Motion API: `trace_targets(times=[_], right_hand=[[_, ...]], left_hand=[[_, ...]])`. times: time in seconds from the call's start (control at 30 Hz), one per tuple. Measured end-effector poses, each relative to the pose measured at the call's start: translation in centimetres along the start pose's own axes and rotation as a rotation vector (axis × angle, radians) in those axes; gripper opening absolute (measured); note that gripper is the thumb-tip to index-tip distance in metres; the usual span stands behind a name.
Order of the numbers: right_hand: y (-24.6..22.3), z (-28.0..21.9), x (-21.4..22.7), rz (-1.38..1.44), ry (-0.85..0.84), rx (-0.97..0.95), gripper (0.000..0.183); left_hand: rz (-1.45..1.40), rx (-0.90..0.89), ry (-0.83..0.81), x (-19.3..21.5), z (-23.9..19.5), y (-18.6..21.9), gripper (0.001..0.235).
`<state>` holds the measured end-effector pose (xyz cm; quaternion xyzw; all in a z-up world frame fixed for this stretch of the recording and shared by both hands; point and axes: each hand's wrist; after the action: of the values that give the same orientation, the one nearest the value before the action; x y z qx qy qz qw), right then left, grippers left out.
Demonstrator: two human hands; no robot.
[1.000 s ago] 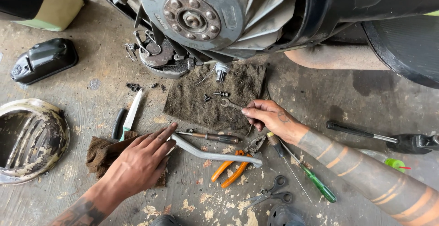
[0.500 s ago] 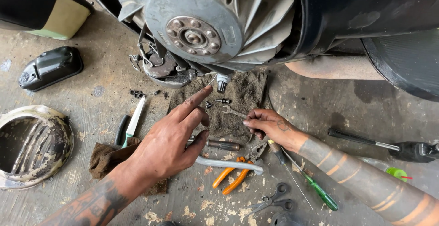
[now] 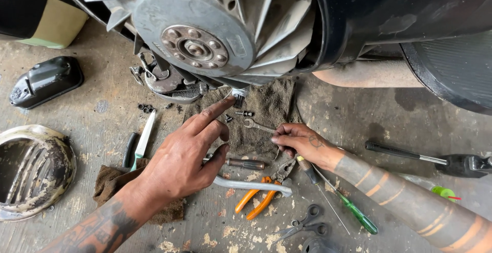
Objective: The person sits on the floor and works on a scooter engine. They apply a substance from a tube to a bolt, wipe it with a cloth, and then use a wrench to tighten the bolt into the engine casing.
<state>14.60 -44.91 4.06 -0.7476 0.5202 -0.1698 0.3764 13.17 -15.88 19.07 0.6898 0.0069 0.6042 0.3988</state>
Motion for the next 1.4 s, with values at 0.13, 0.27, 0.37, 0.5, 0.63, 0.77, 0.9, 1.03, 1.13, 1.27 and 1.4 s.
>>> trace_targets(times=[0.13,0.27,0.37,0.5,0.63,0.77,0.9,1.03,1.13,1.27,1.4], right_hand=[[-0.5,-0.4,0.1,-0.008,-0.010,-0.024,0.009],[-0.4,-0.4,0.1,-0.042,0.002,-0.034,0.010],[-0.4,-0.5,0.1,-0.042,0.001,-0.026,0.011],[-0.5,-0.7,0.1,-0.046,-0.002,-0.031,0.009],[-1.0,-1.2,-0.3,-0.110,0.013,-0.023,0.011],[-1.1,-1.5,-0.5,-0.175,0.020,-0.011,0.012],[-0.3,-1.3,-0.1,-0.148,-0.017,0.045,0.011],[0.1,-1.4,0.0,-0.144,-0.019,0.038,0.009],[0.6,-1.4,0.6,-0.133,-0.015,0.065,0.008],[1.0,-1.4,1.0,-0.178,-0.009,0.084,0.008],[0.8,-1.6,0.9,-0.194,-0.021,0.097,0.009]], left_hand=[[-0.002,-0.017,0.019,0.1,0.5,0.2,0.012],[-0.012,0.014,-0.014,0.2,0.7,0.3,0.015],[-0.012,0.018,-0.008,0.4,1.0,0.6,0.018],[0.013,0.013,-0.039,0.4,1.4,0.5,0.020],[0.098,0.006,-0.058,0.5,1.6,0.8,0.021],[0.138,-0.044,0.011,0.7,1.4,1.2,0.026],[0.138,-0.037,-0.004,0.8,1.1,1.4,0.028],[0.108,-0.031,-0.038,0.4,-0.1,1.1,0.027],[0.089,-0.021,-0.047,0.0,-1.0,0.9,0.028],[0.093,-0.045,0.008,-0.5,-1.3,0.8,0.030],[0.086,-0.045,-0.018,-0.3,-0.6,0.7,0.033]])
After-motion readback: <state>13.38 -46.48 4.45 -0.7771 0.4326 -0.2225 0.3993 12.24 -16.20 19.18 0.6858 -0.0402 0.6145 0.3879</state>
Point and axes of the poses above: each hand's wrist, its own z-axis towards the middle knuckle, its own x-axis out of the back of the hand, y = z × x, and after that the axes turned 3 degrees about z, right-handed
